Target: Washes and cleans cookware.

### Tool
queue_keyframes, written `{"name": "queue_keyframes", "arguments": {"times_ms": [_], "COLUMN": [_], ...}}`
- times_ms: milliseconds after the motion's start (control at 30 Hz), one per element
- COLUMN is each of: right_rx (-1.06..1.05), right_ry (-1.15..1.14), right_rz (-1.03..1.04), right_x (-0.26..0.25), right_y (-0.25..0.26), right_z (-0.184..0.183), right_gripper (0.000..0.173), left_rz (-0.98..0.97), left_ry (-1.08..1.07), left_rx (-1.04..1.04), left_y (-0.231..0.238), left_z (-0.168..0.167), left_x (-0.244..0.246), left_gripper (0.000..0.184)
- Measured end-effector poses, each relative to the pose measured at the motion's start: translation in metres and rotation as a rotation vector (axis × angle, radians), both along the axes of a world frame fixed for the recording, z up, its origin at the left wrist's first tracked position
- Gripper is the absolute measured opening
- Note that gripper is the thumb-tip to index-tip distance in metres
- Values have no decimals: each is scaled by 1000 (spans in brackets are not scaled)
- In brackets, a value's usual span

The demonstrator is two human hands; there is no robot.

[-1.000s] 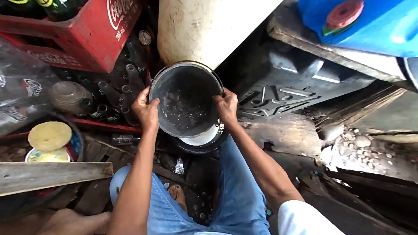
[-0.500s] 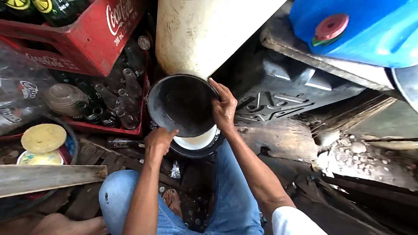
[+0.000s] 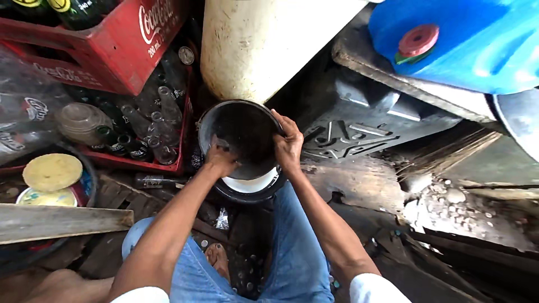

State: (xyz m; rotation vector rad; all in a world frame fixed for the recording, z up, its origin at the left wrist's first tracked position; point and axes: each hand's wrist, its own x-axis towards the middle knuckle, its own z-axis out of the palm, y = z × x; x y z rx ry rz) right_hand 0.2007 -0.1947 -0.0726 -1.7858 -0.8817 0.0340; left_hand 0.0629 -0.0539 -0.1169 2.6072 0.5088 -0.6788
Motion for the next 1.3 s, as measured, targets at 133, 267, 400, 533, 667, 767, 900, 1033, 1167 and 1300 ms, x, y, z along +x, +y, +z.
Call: {"name": "queue_keyframes", "arguments": {"times_ms": [133, 267, 400, 533, 667, 767, 900, 1033, 1167, 1300], "right_rx": [-38, -115, -140, -291, -570, -632, -476, -396, -269, -131], "right_ry": [18, 154, 587, 750, 737, 814, 941, 983, 1050, 1249], "right_rz": [-1, -16, -144, -113, -24, -80, -72, 34, 87, -217], "right_x": [-5, 2, 16, 32, 53, 50, 45, 47, 39, 8], "right_y": [2, -7, -14, -15, -8, 1, 11, 11, 9, 13], "right_z": [-2, -10, -14, 9, 36, 39, 46, 41, -16, -86], "right_gripper": [52, 54, 62, 67, 49, 15, 2, 48, 63, 41], "left_rz": [118, -62, -180, -261, -225, -7, 202, 455, 914, 1217], "left_ry": [33, 101, -41, -483, -743, -793, -841, -886, -929, -994], "left_rx": [145, -202, -117, -23, -228, -351, -495, -698, -810, -773], "left_y": [-8, -33, -47, -45, -18, -5, -8, -5, 0, 3], "left_z": [0, 14, 26, 21, 54, 67, 65, 75, 85, 94], "left_x": [-6, -24, -39, -48, -52, -56, -63, -70, -75, -73], "left_gripper": [60, 77, 60, 15, 18, 21, 21, 21, 17, 12]}}
